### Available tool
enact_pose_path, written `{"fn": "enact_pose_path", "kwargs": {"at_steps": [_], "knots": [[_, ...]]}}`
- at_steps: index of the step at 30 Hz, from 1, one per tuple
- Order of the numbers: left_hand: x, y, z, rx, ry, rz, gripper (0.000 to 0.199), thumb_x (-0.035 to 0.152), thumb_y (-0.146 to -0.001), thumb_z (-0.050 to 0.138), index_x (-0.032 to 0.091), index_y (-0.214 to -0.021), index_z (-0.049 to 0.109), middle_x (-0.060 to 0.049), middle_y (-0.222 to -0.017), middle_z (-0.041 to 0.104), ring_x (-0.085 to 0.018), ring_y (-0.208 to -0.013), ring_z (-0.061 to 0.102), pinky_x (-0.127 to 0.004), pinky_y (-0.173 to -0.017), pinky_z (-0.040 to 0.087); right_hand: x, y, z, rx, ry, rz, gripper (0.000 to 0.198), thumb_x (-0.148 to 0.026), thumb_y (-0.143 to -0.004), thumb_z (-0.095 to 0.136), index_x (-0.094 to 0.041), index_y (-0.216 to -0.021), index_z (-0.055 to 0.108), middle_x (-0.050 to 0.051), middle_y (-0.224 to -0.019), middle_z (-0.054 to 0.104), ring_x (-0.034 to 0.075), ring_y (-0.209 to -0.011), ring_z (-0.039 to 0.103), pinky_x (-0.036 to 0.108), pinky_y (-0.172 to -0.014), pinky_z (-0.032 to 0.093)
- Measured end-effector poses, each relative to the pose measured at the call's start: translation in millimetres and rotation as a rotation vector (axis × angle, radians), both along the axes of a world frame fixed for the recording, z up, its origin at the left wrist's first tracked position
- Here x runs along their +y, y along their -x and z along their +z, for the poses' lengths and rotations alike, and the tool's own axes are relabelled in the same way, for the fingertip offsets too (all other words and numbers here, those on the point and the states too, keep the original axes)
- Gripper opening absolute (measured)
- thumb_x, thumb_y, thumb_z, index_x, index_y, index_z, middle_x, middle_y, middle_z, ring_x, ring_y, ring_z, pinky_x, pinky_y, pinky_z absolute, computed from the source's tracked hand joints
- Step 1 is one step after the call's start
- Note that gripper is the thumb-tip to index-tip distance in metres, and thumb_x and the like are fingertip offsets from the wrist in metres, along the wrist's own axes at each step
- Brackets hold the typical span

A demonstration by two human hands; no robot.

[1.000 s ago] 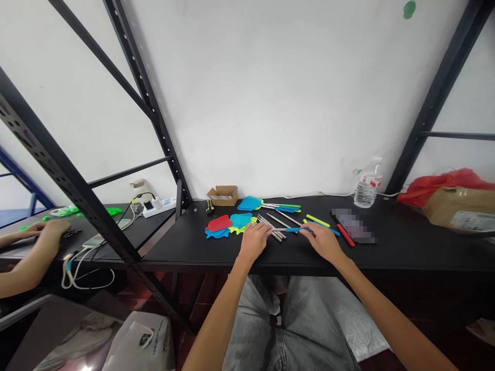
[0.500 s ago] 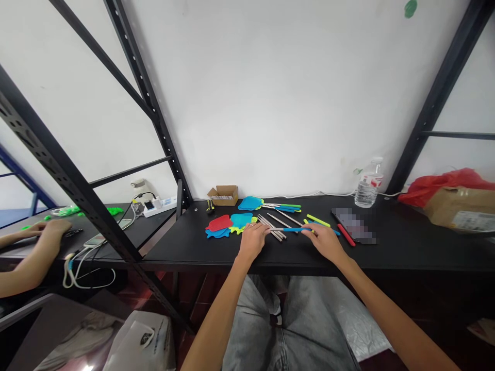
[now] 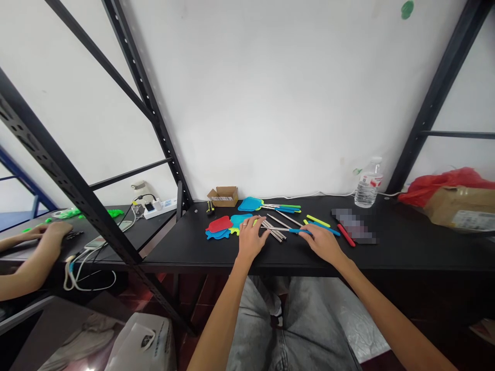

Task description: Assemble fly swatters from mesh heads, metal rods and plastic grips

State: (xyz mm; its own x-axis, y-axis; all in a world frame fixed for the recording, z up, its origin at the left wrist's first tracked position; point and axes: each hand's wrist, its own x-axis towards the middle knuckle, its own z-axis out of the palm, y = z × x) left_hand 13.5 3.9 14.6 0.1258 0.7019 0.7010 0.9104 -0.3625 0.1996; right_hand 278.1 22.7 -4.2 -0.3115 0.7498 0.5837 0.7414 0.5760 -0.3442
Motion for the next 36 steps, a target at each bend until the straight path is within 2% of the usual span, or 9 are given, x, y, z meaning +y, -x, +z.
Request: {"fn": "enact_pose_path", "kwargs": {"at_steps": [4, 6, 8, 14, 18, 23, 27, 32, 36], "knots": [[7, -1, -7.1, -0.045, 0.019, 0.366, 0.056, 0.031, -0.083, 0.06, 0.021, -0.136, 0.05, -0.015, -0.142, 0.047, -0.034, -0.131, 0.039, -0.049, -0.107, 0.028, 0, -2, 0, 0.043, -0.025, -0.081, 0.031, -0.045, -0.097, 0.041, -0.024, -0.099, 0.064, 0.005, -0.097, 0.072, 0.024, -0.09, 0.067, 0.032, -0.073, 0.047], [10, 0, -12.7, -0.048, 0.07, 0.495, 0.058, 0.027, -0.082, 0.058, 0.016, -0.138, 0.048, -0.019, -0.137, 0.05, -0.037, -0.128, 0.042, -0.053, -0.107, 0.026, 0, -2, 1, 0.05, -0.03, -0.086, 0.03, -0.044, -0.097, 0.042, -0.024, -0.098, 0.064, 0.005, -0.096, 0.072, 0.024, -0.089, 0.067, 0.031, -0.072, 0.046], [12, 0, -16.9, -0.02, 0.117, 0.537, 0.052, 0.024, -0.083, 0.053, 0.014, -0.134, 0.051, -0.018, -0.124, 0.058, -0.036, -0.12, 0.048, -0.054, -0.106, 0.025, -1, -2, 2, 0.052, -0.036, -0.083, 0.03, -0.044, -0.096, 0.042, -0.024, -0.098, 0.064, 0.004, -0.097, 0.072, 0.024, -0.091, 0.067, 0.031, -0.072, 0.046], [8, 1, -13.1, 0.048, 0.175, 0.555, 0.035, 0.017, -0.089, 0.043, 0.019, -0.118, 0.063, -0.014, -0.107, 0.061, -0.031, -0.109, 0.053, -0.046, -0.093, 0.036, -2, -2, 3, 0.05, -0.031, -0.087, 0.032, -0.045, -0.096, 0.041, -0.024, -0.097, 0.064, 0.005, -0.094, 0.072, 0.024, -0.086, 0.066, 0.031, -0.069, 0.046], [6, 1, -6.0, 0.02, 0.171, 0.544, 0.036, 0.019, -0.093, 0.039, 0.019, -0.121, 0.062, -0.014, -0.108, 0.06, -0.03, -0.106, 0.055, -0.041, -0.086, 0.041, -1, -2, 2, 0.048, -0.032, -0.084, 0.033, -0.046, -0.096, 0.041, -0.023, -0.097, 0.065, 0.005, -0.095, 0.072, 0.024, -0.087, 0.067, 0.031, -0.069, 0.046], [5, 4, -2.7, -0.18, 0.068, 0.441, 0.046, 0.014, -0.094, 0.034, 0.02, -0.137, 0.049, -0.014, -0.117, 0.057, -0.024, -0.096, 0.061, -0.032, -0.078, 0.045, 0, -2, 1, 0.05, -0.038, -0.084, 0.034, -0.046, -0.096, 0.04, -0.023, -0.098, 0.066, 0.006, -0.096, 0.072, 0.024, -0.088, 0.067, 0.032, -0.072, 0.047], [6, 6, -2.7, -0.369, -0.018, 0.357, 0.048, 0.017, -0.092, 0.037, 0.017, -0.139, 0.045, -0.017, -0.119, 0.057, -0.027, -0.101, 0.061, -0.033, -0.079, 0.046, 0, -2, 1, 0.05, -0.038, -0.071, 0.035, -0.047, -0.096, 0.04, -0.023, -0.099, 0.066, 0.007, -0.099, 0.072, 0.025, -0.092, 0.067, 0.034, -0.074, 0.048], [8, 11, -3.1, -0.461, -0.024, 0.325, 0.031, 0.02, -0.085, 0.046, 0.017, -0.11, 0.064, -0.011, -0.099, 0.064, -0.024, -0.087, 0.063, -0.032, -0.074, 0.045, -2, -1, 3, 0.033, -0.024, -0.063, 0.034, -0.047, -0.096, 0.04, -0.023, -0.099, 0.065, 0.006, -0.098, 0.072, 0.025, -0.091, 0.067, 0.034, -0.073, 0.047], [11, 21, -6.7, -0.622, 0.053, 0.221, 0.015, 0.027, -0.083, 0.051, 0.02, -0.082, 0.063, -0.003, -0.073, 0.064, -0.019, -0.07, 0.062, -0.029, -0.066, 0.043, -1, -1, 3, 0.027, -0.007, -0.052, 0.033, -0.046, -0.096, 0.041, -0.023, -0.099, 0.065, 0.006, -0.099, 0.072, 0.026, -0.091, 0.067, 0.034, -0.075, 0.048]]}}
